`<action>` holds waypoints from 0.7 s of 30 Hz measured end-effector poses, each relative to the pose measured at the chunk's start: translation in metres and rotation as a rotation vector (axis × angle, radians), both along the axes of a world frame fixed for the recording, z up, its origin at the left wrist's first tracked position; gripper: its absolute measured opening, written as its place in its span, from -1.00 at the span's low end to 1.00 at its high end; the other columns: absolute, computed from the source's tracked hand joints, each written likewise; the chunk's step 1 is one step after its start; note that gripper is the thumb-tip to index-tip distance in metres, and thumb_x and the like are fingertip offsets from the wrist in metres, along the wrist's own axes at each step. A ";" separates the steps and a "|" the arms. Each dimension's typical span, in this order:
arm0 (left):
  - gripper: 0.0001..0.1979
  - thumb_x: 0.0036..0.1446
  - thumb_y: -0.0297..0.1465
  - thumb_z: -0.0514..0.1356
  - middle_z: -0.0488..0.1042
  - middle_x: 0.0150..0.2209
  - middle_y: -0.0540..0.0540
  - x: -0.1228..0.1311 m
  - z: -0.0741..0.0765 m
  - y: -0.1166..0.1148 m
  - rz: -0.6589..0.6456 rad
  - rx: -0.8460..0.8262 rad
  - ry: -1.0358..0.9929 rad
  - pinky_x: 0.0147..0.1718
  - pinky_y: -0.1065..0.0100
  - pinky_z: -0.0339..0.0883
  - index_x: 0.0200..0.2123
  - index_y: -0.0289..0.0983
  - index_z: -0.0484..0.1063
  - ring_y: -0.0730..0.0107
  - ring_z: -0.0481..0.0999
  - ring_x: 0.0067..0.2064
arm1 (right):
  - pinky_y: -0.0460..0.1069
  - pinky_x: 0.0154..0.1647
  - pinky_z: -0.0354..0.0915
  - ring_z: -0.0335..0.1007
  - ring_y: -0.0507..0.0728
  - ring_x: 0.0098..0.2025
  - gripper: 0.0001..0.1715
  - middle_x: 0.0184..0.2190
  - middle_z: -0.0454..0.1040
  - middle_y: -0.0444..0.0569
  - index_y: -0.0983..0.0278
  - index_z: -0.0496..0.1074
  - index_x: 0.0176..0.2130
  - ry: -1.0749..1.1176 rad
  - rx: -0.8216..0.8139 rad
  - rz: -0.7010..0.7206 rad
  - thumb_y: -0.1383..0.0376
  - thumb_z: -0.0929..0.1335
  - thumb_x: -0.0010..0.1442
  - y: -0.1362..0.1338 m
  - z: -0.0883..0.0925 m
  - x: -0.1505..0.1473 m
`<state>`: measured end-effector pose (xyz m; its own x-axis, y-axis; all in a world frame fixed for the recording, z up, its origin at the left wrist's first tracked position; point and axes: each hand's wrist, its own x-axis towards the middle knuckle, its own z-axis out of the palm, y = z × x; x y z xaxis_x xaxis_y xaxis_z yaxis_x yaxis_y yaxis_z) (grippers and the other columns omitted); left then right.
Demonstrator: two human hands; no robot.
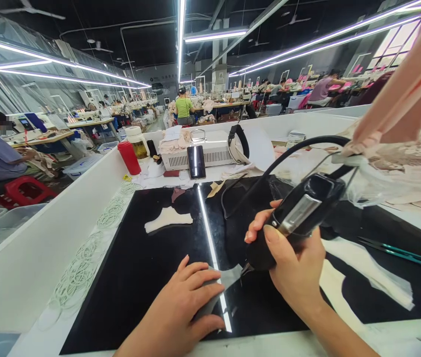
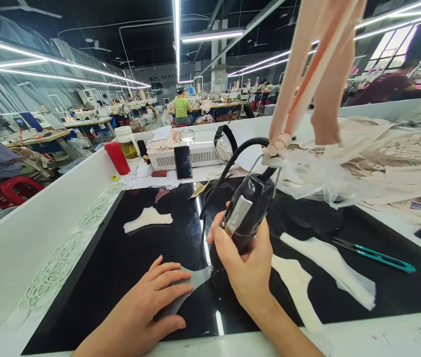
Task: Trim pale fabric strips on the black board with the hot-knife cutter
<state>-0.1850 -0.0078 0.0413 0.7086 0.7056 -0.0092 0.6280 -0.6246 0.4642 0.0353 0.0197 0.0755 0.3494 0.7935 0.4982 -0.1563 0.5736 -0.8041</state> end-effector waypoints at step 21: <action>-0.84 0.13 -0.57 0.25 0.46 -0.01 -0.11 0.017 -0.011 0.021 0.403 -0.009 -0.203 0.04 0.19 0.37 -0.23 -0.23 0.46 0.18 0.47 0.02 | 0.17 -0.24 0.29 0.32 0.24 -0.25 -0.23 -0.17 0.39 -0.05 0.03 0.31 0.22 -0.452 -0.158 -0.434 -0.16 0.44 0.13 0.011 0.003 0.039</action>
<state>-0.1684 0.0137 0.0299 0.3648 0.9263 0.0945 0.7161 -0.3440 0.6073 0.0742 0.0311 0.0787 0.4382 0.7034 0.5597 0.4368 0.3776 -0.8165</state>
